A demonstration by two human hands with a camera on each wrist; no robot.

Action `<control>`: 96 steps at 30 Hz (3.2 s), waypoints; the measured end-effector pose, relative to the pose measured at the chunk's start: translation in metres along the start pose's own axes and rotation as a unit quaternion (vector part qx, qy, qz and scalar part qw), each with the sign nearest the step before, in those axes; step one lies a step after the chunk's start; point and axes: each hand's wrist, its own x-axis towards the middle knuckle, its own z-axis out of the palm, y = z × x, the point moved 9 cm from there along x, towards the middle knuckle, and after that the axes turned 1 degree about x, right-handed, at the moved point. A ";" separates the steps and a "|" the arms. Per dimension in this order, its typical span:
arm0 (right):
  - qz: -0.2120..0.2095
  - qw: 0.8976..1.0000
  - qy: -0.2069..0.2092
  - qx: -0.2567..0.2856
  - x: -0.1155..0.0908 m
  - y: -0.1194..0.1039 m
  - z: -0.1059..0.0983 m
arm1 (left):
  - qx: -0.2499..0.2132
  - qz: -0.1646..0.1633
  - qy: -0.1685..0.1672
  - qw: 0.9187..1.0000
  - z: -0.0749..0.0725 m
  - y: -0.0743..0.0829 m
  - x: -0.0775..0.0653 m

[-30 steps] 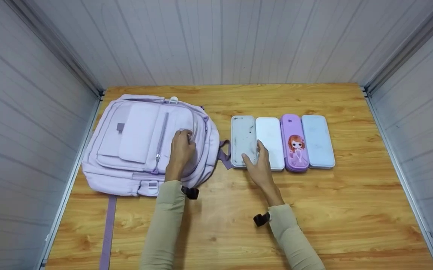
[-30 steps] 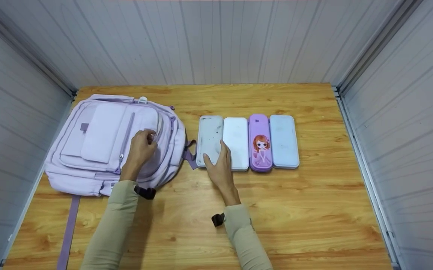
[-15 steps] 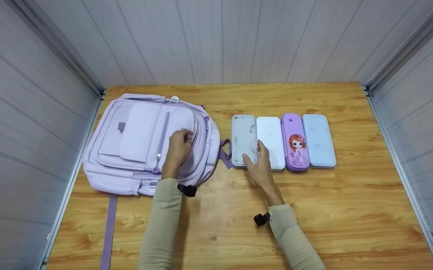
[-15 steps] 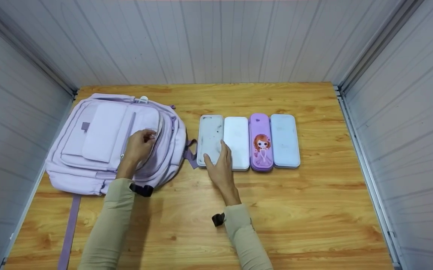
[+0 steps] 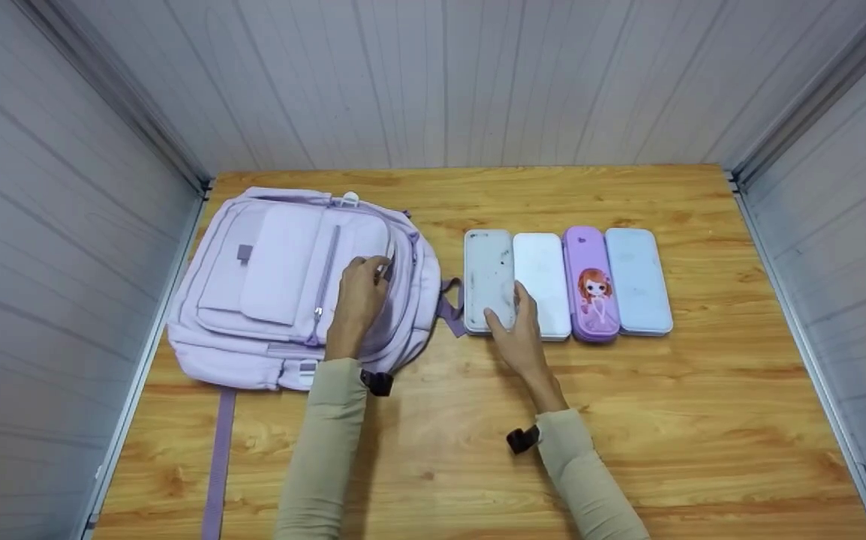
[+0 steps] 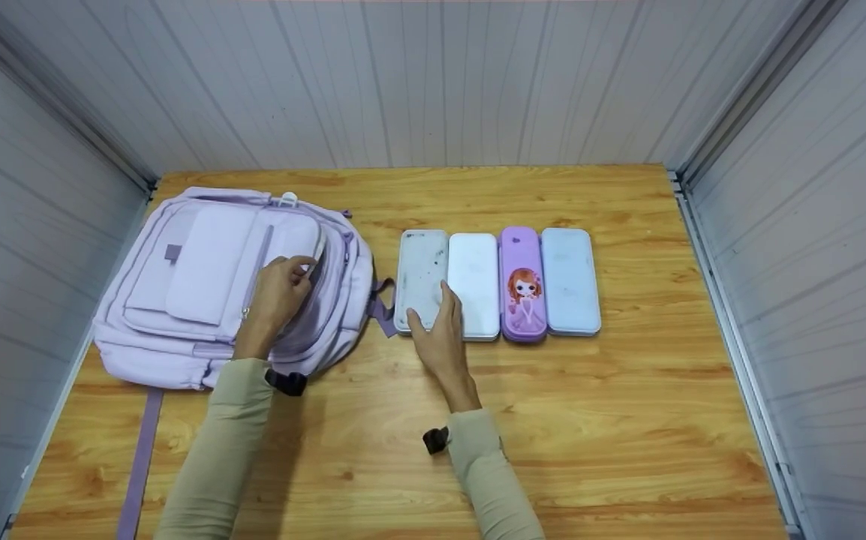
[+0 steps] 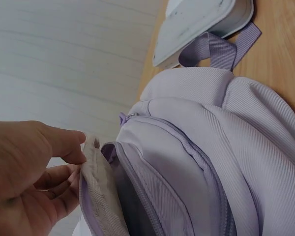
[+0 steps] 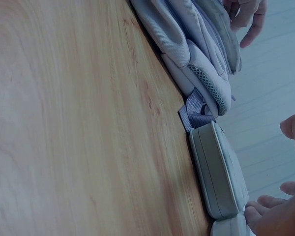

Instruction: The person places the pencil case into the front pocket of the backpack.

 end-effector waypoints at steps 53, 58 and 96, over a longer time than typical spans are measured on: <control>0.011 0.999 0.011 -0.031 -0.014 -0.004 0.007 | 0.054 -0.018 0.016 0.998 -0.017 0.004 -0.012; 0.019 0.999 0.007 -0.046 -0.015 -0.009 0.009 | 0.062 -0.012 0.026 0.998 -0.031 0.013 -0.010; -0.009 0.997 0.060 -0.042 -0.028 -0.005 0.029 | -0.013 0.013 0.152 0.988 -0.092 0.011 -0.009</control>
